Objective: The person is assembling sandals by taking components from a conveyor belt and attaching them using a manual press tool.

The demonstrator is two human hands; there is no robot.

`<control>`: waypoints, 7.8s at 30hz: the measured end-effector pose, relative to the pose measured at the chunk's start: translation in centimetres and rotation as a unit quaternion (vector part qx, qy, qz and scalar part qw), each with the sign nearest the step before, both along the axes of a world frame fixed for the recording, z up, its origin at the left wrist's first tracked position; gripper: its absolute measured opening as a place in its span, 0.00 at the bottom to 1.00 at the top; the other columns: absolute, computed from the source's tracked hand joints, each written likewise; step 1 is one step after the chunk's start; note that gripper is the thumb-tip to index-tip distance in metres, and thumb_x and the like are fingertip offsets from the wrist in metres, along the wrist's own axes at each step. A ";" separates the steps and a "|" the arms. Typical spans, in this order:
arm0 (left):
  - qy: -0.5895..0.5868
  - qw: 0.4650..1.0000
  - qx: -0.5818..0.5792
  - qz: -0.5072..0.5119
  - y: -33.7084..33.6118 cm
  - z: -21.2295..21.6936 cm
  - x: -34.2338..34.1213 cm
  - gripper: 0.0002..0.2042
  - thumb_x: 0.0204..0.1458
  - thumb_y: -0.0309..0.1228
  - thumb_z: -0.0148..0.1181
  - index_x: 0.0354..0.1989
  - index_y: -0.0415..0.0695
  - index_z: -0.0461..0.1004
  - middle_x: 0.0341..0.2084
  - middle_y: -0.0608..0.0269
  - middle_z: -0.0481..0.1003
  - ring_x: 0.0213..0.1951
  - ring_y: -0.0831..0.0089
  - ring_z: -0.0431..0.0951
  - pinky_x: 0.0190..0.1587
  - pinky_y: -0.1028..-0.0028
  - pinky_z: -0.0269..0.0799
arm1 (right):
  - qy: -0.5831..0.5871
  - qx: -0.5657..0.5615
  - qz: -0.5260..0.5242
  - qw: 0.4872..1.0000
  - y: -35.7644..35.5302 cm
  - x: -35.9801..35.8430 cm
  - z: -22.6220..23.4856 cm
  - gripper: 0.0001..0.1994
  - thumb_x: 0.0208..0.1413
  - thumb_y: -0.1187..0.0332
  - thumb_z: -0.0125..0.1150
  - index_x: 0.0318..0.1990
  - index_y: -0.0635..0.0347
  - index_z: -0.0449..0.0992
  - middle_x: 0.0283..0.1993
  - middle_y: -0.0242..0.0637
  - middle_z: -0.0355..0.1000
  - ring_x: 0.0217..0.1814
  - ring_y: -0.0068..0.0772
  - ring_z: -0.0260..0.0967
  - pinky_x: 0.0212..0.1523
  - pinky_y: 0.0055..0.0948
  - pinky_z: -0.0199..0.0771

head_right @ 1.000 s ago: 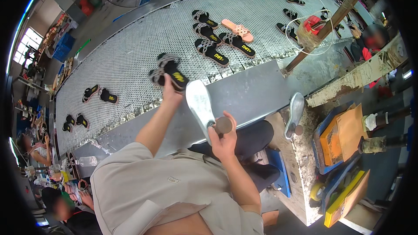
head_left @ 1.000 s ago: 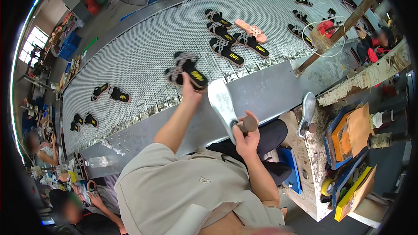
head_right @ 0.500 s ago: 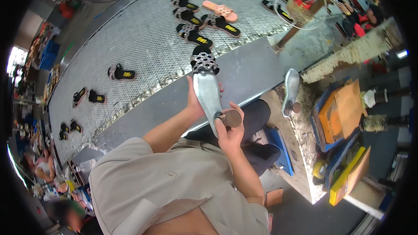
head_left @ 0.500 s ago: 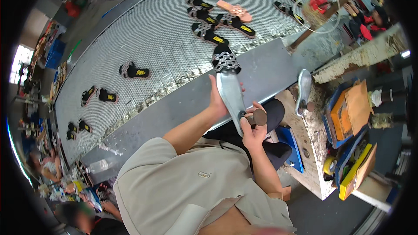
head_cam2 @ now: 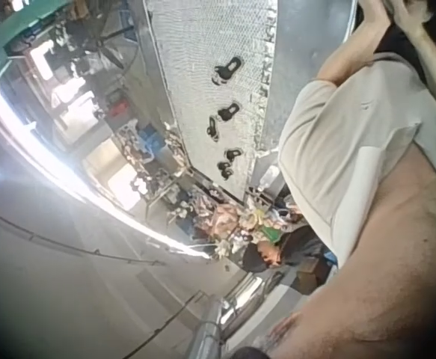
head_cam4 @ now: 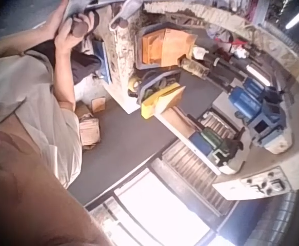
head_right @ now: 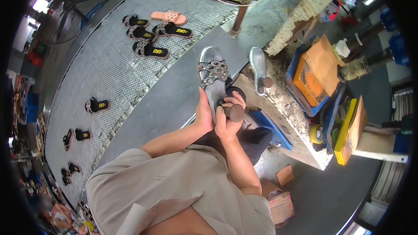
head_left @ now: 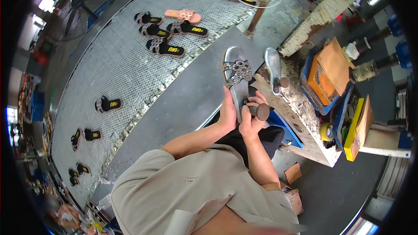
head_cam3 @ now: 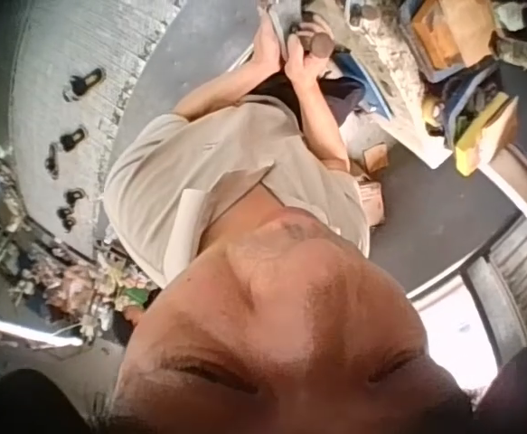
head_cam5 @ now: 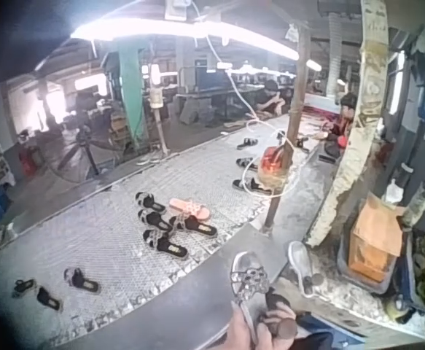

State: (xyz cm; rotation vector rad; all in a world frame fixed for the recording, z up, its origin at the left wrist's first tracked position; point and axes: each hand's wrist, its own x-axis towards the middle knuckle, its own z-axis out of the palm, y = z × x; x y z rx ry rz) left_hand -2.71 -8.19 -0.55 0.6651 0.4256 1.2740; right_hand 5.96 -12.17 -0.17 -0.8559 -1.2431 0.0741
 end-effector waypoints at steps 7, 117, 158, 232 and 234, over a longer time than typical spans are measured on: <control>-0.019 0.995 0.043 -0.089 2.8 2.0 4.5 0.39 0.69 0.66 0.31 0.71 0.44 0.62 0.58 0.56 0.73 0.57 0.64 0.76 0.62 0.63 0.71 | 0.068 -0.004 -0.052 0.996 1.7 5.1 1.6 0.07 0.53 0.76 0.66 0.39 0.66 0.78 0.45 0.44 0.75 0.60 0.47 0.72 0.62 0.44 0.70; -0.140 0.987 0.013 -0.081 -1.1 0.2 -7.7 0.31 0.72 0.56 0.41 0.70 0.43 0.64 0.62 0.51 0.74 0.65 0.55 0.73 0.69 0.53 0.67 | 0.086 -0.132 0.194 0.968 2.0 -5.3 1.0 0.06 0.64 0.74 0.62 0.44 0.68 0.76 0.49 0.38 0.74 0.64 0.34 0.67 0.68 0.38 0.64; 0.000 0.999 0.000 -0.040 4.3 3.2 5.0 0.36 0.68 0.66 0.38 0.63 0.45 0.71 0.55 0.60 0.76 0.55 0.64 0.77 0.61 0.62 0.72 | 0.068 0.008 -0.017 0.998 3.5 4.1 1.9 0.04 0.54 0.76 0.66 0.35 0.64 0.77 0.48 0.45 0.73 0.65 0.54 0.69 0.64 0.48 0.68; 0.586 0.399 0.010 0.705 18.2 -4.6 -42.5 0.32 0.60 0.27 0.57 0.74 0.33 0.57 0.48 0.35 0.75 0.48 0.39 0.72 0.57 0.49 0.66 | -0.231 -0.167 -0.655 0.700 9.4 40.5 3.9 0.24 0.63 0.51 0.61 0.48 0.70 0.82 0.54 0.46 0.80 0.62 0.51 0.73 0.72 0.52 0.61; 0.523 0.511 0.005 0.682 20.8 -3.6 -38.9 0.33 0.61 0.28 0.57 0.74 0.33 0.55 0.52 0.31 0.73 0.54 0.37 0.70 0.60 0.48 0.64 | -0.218 -0.191 -0.642 0.710 8.9 39.9 2.9 0.25 0.61 0.52 0.62 0.45 0.72 0.82 0.53 0.48 0.80 0.61 0.52 0.73 0.71 0.53 0.61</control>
